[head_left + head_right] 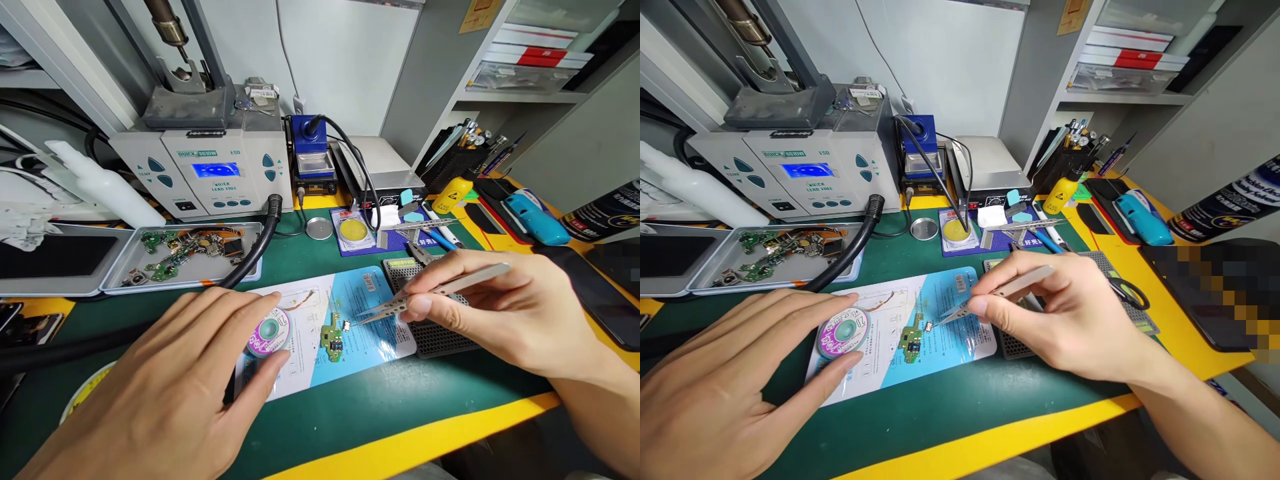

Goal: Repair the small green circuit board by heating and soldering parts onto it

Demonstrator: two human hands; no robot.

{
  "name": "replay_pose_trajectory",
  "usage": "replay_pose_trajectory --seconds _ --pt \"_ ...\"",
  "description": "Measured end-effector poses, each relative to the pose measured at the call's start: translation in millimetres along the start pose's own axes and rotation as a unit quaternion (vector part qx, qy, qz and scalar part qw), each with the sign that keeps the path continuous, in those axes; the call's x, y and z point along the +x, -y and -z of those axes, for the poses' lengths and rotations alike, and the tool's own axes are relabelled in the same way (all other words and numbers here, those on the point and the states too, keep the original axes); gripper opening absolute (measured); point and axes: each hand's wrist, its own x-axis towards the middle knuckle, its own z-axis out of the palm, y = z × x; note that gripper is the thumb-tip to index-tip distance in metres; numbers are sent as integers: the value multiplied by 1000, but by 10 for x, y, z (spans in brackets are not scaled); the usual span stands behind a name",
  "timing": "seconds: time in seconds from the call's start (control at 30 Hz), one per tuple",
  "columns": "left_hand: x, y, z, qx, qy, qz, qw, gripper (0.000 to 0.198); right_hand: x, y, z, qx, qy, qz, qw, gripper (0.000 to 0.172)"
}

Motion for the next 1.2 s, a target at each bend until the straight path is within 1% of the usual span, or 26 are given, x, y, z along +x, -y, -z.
replay_pose_trajectory --seconds 0.1,0.2,0.4,0.53,0.7,0.8,0.9,1.0,1.2 --pt "20 -8 -32 -17 -6 -5 1000 32 -49 20 -19 -5 -9 33 999 6" --pt "35 -20 -58 -25 -4 -6 1000 33 -79 28 -25 -2 -16 52 999 8" --pt "33 -12 -23 -21 0 -4 1000 33 -99 45 -19 -19 -1 54 998 9" --pt "39 -1 26 0 17 -12 1000 33 -94 31 -11 -28 8 66 997 11" --pt "67 -19 50 0 17 -21 1000 31 -74 15 -6 -13 16 48 999 14" --pt "69 -24 49 2 21 -29 999 28 -62 35 -4 -5 15 33 999 11" --pt "58 -22 48 7 20 -35 999 28 -59 53 1 23 23 2 999 7" --pt "47 -19 50 6 23 -30 999 30 -63 49 -1 53 25 -28 998 8" --pt "26 -27 47 11 24 -37 999 31 -66 44 -7 51 27 -21 998 7"
